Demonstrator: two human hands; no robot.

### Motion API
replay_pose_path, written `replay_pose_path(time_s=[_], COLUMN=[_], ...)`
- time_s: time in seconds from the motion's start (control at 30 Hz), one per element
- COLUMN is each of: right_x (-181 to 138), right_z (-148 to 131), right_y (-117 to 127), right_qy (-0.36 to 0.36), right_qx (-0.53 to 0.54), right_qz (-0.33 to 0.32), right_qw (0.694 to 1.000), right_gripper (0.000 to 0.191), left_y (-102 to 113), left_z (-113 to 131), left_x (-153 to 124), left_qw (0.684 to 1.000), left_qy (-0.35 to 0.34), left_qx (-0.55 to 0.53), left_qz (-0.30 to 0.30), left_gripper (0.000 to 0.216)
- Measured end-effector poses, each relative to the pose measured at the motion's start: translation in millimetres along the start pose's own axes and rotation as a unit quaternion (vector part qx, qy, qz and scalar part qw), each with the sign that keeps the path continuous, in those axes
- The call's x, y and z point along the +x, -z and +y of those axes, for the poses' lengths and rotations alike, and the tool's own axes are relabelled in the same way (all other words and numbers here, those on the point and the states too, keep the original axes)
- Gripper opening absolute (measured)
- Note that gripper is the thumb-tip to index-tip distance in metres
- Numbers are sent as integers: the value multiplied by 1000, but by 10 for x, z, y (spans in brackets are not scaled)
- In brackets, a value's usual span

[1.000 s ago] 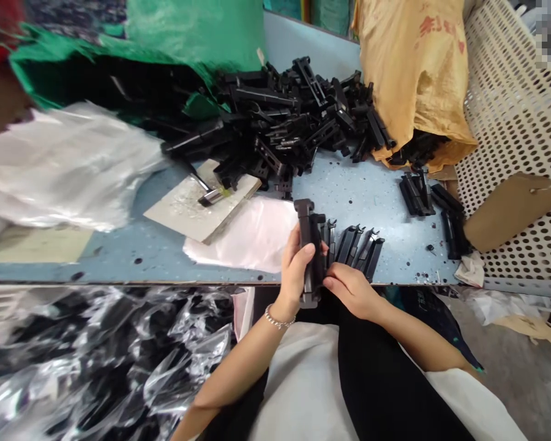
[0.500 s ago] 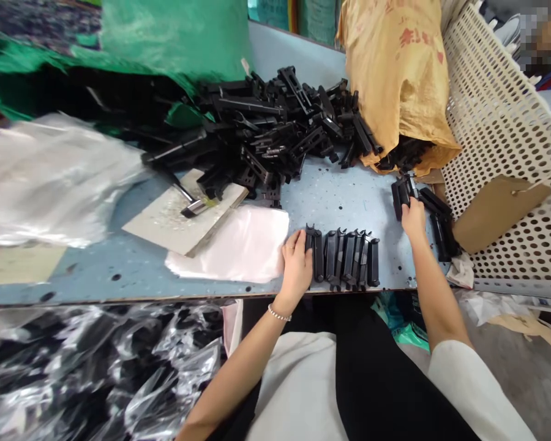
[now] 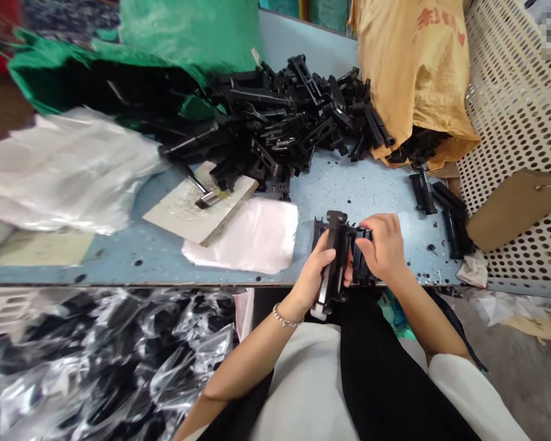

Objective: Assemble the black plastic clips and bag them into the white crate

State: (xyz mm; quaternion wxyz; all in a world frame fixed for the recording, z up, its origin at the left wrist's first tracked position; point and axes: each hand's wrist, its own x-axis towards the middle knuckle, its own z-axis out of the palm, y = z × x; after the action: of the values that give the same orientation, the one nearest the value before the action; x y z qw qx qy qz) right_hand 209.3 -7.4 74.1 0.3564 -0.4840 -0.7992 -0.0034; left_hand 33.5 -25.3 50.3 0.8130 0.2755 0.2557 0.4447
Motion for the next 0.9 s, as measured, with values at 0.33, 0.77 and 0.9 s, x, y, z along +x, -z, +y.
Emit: replay_pose_path(time_s=[0.33, 0.77, 0.9], right_x=[-122, -677, -858], right_z=[-290, -345, 63], right_y=[-303, -227, -115], right_qy=[-131, -43, -272], right_qx=[235, 25, -67], right_qz=[-153, -173, -153], right_qw=[951, 984, 948], right_gripper=[46, 30, 60], left_y=[136, 384, 634], left_z=[78, 106, -16], left_x=[-59, -174, -24], left_qw=[979, 949, 944], left_qy=[-90, -95, -10], left_qx=[89, 193, 194], left_qz=[160, 231, 265], left_gripper=[42, 52, 58])
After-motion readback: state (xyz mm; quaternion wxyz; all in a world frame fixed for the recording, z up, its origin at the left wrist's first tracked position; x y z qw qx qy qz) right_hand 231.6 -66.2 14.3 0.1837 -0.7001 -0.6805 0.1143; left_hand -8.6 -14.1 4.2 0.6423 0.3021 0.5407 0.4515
